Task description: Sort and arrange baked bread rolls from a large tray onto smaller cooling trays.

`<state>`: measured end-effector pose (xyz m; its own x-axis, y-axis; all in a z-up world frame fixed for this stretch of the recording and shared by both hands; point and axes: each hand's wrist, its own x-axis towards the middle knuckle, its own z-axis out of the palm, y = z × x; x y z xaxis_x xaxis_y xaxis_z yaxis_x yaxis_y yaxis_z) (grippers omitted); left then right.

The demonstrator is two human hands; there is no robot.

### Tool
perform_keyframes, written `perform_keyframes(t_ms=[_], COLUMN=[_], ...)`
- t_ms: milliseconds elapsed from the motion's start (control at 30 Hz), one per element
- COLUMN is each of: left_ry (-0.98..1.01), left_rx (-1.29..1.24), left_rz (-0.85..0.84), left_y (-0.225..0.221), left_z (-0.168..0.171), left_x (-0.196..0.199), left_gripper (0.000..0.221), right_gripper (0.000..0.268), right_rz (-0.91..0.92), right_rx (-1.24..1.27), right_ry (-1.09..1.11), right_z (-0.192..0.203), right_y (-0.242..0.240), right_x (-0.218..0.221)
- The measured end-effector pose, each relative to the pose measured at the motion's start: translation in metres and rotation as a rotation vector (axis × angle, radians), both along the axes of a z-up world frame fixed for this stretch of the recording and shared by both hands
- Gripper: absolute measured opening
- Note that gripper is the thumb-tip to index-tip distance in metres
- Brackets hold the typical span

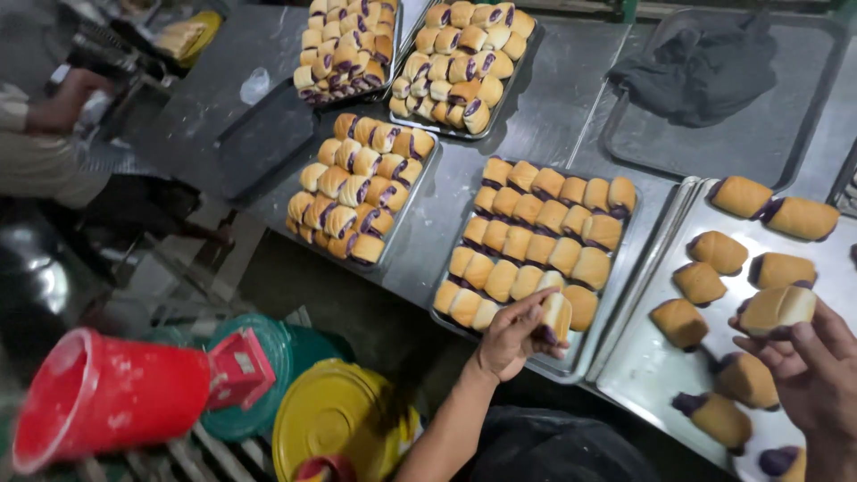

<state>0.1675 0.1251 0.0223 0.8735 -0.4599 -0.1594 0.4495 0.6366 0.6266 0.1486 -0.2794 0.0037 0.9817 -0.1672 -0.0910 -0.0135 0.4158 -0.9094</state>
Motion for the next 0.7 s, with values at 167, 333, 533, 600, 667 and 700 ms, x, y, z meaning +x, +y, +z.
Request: perform_keyframes(t_ms=[167,333,533,600,667,700], left_ry=[-0.107,-0.288,-0.650,-0.700,-0.751,-0.795], left_rx=[0.096,0.448,0.851,0.892,0.933,0.970], left_rz=[-0.071,-0.090,-0.045,-0.074,-0.105,-0.125], left_y=[0.055,0.107,0.127,0.130,0.131,0.131], left_z=[0.020,0.009,0.036,0.033,0.034,0.035], left_x=[0.042,0.064,0.072,0.071,0.068,0.067], left_gripper=[0.074,0.089,0.079,0.074,0.070,0.065], right_gripper=[0.058,0.073,0.072,0.072,0.072,0.071], right_rz=[-0.135,-0.074,-0.049,-0.093,-0.136,-0.130], right_rx=[0.047,0.088,0.133,0.086,0.043,0.055], right_ry=[0.056,0.097,0.000,0.032,0.067,0.089], right_z=[0.025,0.026,0.051,0.054,0.054,0.051], right_y=[0.086,0.142,0.224,0.243,0.257,0.261], right_x=[-0.007,-0.022,-0.021,-0.023,-0.027,-0.030])
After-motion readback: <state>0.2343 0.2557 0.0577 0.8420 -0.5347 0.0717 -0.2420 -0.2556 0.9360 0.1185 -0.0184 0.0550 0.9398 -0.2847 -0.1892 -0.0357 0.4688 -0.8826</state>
